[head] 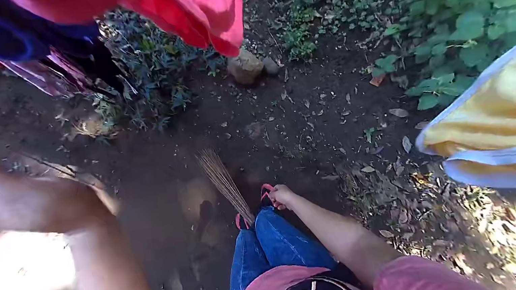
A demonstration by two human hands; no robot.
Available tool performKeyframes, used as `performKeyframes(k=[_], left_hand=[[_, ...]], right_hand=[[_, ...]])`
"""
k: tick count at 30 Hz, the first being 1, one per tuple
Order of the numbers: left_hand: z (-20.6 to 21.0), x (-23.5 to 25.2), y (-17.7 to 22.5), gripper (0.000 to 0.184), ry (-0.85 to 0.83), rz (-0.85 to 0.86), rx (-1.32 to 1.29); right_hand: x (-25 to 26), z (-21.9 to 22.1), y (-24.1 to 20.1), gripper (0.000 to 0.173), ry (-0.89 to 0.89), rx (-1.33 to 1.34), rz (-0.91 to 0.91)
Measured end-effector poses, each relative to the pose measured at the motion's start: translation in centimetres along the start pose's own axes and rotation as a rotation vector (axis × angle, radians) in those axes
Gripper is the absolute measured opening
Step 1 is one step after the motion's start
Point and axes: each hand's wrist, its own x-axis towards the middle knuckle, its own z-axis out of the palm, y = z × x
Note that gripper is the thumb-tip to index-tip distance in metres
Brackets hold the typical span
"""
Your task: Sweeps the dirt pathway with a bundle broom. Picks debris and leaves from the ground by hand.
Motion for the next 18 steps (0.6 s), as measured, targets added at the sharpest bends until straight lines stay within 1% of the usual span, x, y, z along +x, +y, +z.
performKeyframes(k=[1, 2, 4, 5, 6, 7, 8, 9, 11, 13, 15, 16, 18], left_hand=[[0.5, -4.6, -0.7, 0.049, -0.162, -0.179, 0.003], [0.9, -9.8, -1.9, 0.055, -0.33, -0.398, 0.02], [0.8, -20.8, -4.9, 0.063, -0.673, -0.921, 0.059], [0.5, -26.0, -5.9, 0.061, -0.774, -1.151, 0.082], [0.2, -30.5, -6.0, 0.06, -0.837, -1.334, 0.111], [-0.3, -34.5, -5.7, 0.059, -0.881, -1.451, 0.117], [-1.1, -37.9, -5.0, 0.059, -0.939, -1.508, 0.083], [-1.8, -41.0, -4.2, 0.059, -0.999, -1.519, 0.037], [-3.6, -46.3, -3.0, 0.059, -1.117, -1.474, -0.059], [-5.0, -50.0, -2.1, 0.055, -1.215, -1.421, -0.082], [-5.9, -51.8, -1.3, 0.05, -1.223, -1.356, -0.056], [-6.1, -52.3, -1.0, 0.049, -1.203, -1.334, -0.052], [-6.3, -53.1, -0.3, 0.047, -1.153, -1.316, -0.031]], right_hand=[[1.4, 0.3, 0.7, 0.04, -0.005, 0.005, 0.026], [2.7, 0.7, 1.3, 0.042, -0.016, -0.003, 0.049], [5.5, 1.8, 2.3, 0.05, -0.023, -0.037, 0.089], [7.0, 2.4, 2.6, 0.055, -0.017, -0.056, 0.11], [8.3, 3.1, 3.0, 0.061, -0.006, -0.073, 0.127], [9.8, 3.9, 3.4, 0.065, 0.01, -0.084, 0.142], [11.4, 4.6, 3.9, 0.069, 0.027, -0.095, 0.148], [12.9, 5.3, 4.5, 0.073, 0.036, -0.112, 0.151], [15.8, 6.8, 5.9, 0.079, -0.006, -0.204, 0.165], [18.0, 8.2, 7.2, 0.079, -0.141, -0.473, 0.178], [19.9, 10.1, 8.5, 0.078, -0.312, -0.757, 0.19], [20.8, 11.0, 9.3, 0.078, -0.36, -0.801, 0.197], [22.2, 12.6, 11.0, 0.078, -0.39, -0.741, 0.218]])
